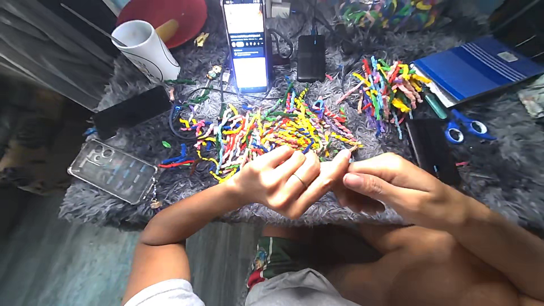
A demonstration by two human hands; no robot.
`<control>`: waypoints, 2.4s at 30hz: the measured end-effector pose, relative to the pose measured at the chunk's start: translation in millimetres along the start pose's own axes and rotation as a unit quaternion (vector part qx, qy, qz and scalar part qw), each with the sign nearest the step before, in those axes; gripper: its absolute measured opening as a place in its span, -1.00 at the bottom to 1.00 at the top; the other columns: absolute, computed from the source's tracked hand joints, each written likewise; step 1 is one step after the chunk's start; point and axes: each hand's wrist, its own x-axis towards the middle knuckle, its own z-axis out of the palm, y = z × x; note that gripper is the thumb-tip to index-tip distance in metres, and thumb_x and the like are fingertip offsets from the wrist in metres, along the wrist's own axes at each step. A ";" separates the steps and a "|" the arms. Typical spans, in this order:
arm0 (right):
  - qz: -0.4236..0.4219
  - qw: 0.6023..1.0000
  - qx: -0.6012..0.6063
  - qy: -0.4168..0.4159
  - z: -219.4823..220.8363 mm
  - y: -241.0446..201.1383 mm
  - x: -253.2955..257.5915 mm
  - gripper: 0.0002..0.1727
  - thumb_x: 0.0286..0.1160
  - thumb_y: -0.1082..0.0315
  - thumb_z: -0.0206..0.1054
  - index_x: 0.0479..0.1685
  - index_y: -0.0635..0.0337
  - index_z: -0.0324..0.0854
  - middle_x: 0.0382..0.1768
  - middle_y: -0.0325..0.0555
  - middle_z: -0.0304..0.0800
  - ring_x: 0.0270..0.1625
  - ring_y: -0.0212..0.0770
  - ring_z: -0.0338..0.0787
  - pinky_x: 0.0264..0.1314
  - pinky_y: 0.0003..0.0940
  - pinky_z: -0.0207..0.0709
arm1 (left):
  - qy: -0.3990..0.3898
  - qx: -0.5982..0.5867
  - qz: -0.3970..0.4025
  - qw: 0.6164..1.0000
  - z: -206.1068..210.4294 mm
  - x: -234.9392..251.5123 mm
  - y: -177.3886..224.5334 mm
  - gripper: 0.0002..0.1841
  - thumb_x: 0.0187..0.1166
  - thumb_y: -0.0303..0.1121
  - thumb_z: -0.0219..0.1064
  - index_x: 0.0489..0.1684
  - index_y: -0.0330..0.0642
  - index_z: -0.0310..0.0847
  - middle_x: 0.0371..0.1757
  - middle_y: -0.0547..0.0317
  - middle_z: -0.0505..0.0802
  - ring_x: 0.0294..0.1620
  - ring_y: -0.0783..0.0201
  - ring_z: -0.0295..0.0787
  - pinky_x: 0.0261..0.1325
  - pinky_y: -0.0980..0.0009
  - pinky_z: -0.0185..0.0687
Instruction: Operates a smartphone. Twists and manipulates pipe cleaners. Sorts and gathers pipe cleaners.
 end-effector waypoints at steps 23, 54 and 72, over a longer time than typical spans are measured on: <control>-0.285 0.820 -0.486 0.098 -1.1 1.6 -10.3 -0.66 0.68 0.39 0.16 -0.59 0.18 0.49 -0.76 -0.22 0.29 -0.71 -0.31 0.27 -0.65 -0.42 0.02 | -0.102 -0.341 -0.075 0.931 -7.2 11.4 -9.4 -0.81 0.71 -0.47 0.15 -0.24 -0.26 0.69 -0.67 0.22 0.58 -0.66 0.38 0.42 -0.52 0.47 0.21; -0.271 0.751 -0.600 0.047 15.5 -11.5 -13.0 -0.68 0.68 0.51 0.06 -0.51 0.27 0.55 -0.75 -0.14 0.35 -0.72 -0.17 0.31 -0.66 -0.31 0.06 | -0.264 -0.635 -0.130 0.715 -13.4 7.3 -36.7 -0.72 0.79 -0.42 0.11 -0.19 -0.43 0.71 -0.66 0.37 0.58 -0.65 0.72 0.37 -0.56 0.76 0.23; 0.146 0.712 -0.602 0.332 -49.0 7.0 -7.8 -0.37 0.84 -0.01 0.05 -0.33 0.47 0.62 -0.47 0.41 0.71 -0.34 0.49 0.77 -0.36 0.36 0.43 | -0.139 -0.002 -0.675 0.725 55.5 -24.1 -137.3 0.27 0.30 0.24 0.56 0.84 -0.49 -0.14 0.74 -0.58 0.22 0.75 -0.47 0.12 0.66 -0.35 0.12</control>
